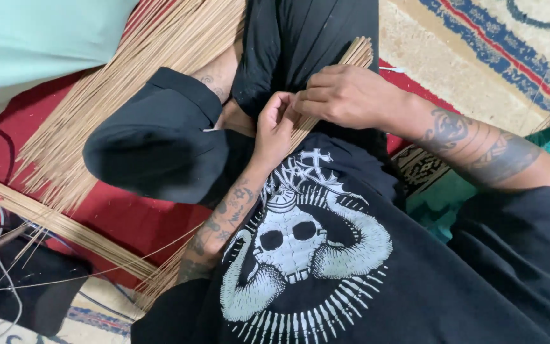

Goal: The person is organizing, bundling, and weaving long, thin wooden sticks while sitting on the floor.

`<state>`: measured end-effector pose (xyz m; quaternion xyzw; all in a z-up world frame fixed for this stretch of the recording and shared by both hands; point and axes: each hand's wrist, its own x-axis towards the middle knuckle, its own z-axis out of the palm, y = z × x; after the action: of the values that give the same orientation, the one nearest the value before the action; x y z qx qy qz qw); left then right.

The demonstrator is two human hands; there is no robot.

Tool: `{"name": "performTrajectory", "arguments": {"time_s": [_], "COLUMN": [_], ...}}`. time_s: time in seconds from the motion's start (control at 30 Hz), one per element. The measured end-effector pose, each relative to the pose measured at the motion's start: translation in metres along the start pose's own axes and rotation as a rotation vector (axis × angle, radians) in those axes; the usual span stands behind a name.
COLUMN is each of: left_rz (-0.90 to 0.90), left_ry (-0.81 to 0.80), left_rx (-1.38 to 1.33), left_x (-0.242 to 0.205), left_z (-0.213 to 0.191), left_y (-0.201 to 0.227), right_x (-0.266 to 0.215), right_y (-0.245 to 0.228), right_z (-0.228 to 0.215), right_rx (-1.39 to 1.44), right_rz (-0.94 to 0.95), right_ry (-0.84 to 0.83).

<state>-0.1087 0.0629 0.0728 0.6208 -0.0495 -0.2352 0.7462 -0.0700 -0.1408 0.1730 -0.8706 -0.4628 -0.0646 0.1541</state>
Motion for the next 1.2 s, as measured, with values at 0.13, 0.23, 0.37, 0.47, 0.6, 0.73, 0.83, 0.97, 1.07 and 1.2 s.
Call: {"name": "performTrajectory", "arguments": {"time_s": [0.13,0.23,0.37,0.47,0.6,0.73,0.83,0.97,1.07,1.2], "left_rz": [0.078,0.094,0.093,0.02,0.014,-0.027,-0.031,0.025,0.087,0.11], "left_ry": [0.005,0.014,0.035,0.101,0.33,0.463,0.55,0.636,0.707,0.808], "left_rx": [0.066,0.065,0.005,-0.085,-0.032,-0.012,0.012,0.019,0.04,0.003], "left_x": [-0.008,-0.008,-0.003,0.001,0.009,0.024,0.04,0.07,0.101,0.119], "left_z": [0.007,0.01,0.009,0.009,0.025,0.03,0.039,0.045,0.047,0.056], "left_y": [0.007,0.008,0.013,0.002,-0.006,-0.033,-0.023,-0.029,-0.012,0.005], "right_x": [-0.006,-0.009,-0.006,-0.007,-0.018,-0.02,-0.016,-0.009,0.001,0.005], "right_y": [-0.012,-0.014,-0.01,0.002,0.024,0.042,0.06,0.081,0.104,0.122], "right_z": [-0.006,-0.009,-0.016,-0.006,0.028,0.032,0.023,0.006,0.004,0.012], "right_rx": [-0.002,-0.02,-0.01,0.162,0.33,0.35,0.358,0.362,0.376,0.458], "right_rz": [0.027,0.026,0.023,0.059,0.003,-0.026,-0.029,0.003,0.015,0.06], "right_ry": [-0.01,0.007,0.054,0.076,0.16,0.148,0.154,0.176,0.222,0.279]}}
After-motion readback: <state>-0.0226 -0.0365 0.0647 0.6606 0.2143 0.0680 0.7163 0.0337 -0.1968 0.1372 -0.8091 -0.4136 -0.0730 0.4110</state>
